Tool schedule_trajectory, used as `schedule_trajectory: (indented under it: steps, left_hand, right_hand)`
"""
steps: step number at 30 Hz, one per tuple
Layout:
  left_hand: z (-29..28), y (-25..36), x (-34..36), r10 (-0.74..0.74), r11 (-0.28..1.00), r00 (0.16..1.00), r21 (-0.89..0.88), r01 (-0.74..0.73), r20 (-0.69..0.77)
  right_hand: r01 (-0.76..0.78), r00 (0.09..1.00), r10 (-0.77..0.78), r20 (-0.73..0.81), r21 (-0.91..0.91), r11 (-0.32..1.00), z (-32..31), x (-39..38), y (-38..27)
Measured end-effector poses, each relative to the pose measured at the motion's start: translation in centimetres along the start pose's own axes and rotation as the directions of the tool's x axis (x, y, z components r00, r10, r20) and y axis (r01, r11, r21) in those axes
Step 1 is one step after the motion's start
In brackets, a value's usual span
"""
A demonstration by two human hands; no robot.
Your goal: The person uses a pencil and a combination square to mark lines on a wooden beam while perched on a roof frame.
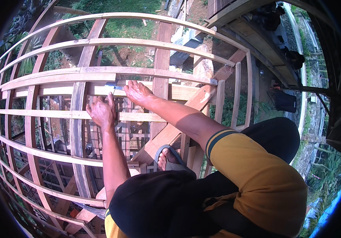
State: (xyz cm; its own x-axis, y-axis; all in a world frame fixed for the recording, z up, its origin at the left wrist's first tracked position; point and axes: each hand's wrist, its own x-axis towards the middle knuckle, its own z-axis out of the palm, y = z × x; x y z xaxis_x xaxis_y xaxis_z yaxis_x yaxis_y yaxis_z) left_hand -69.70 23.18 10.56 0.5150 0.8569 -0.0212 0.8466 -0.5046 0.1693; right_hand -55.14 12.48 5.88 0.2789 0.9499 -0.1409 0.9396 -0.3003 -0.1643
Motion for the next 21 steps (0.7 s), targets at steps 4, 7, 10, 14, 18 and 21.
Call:
schedule_trajectory:
  steps: [4,7,10,14,18,21]
  left_hand:
    - [-1.1,-0.2,0.1,-0.059,0.998,0.998,-0.036,0.060,0.024]
    - [0.1,-1.2,-0.1,0.043,0.998,0.987,-0.049,-0.051,-0.154]
    - [0.2,-0.9,-0.4,0.044,0.998,0.981,-0.042,-0.053,-0.191]
    - [0.4,-1.3,-0.3,0.040,0.997,0.962,-0.047,-0.054,-0.269]
    - [-0.5,0.0,-0.4,0.012,0.991,0.989,-0.131,-0.031,-0.147]
    - [-0.8,-0.5,-0.1,-0.011,0.995,0.996,-0.099,0.003,-0.087]
  right_hand:
    - [0.122,0.989,-0.118,0.085,-0.032,0.992,-1.0,0.7,-0.3]
    - [0.134,0.990,-0.132,0.043,-0.065,0.989,-1.1,0.0,0.1]
    - [0.091,0.991,-0.093,0.094,0.028,0.995,-2.1,-0.1,0.1]
    - [0.082,0.987,-0.085,0.134,0.026,0.996,-2.1,0.8,-0.2]
    - [0.030,0.993,-0.040,0.113,0.086,0.996,-0.1,1.0,1.0]
    - [-0.035,0.994,0.013,0.110,0.198,0.980,-0.2,1.9,-0.1]
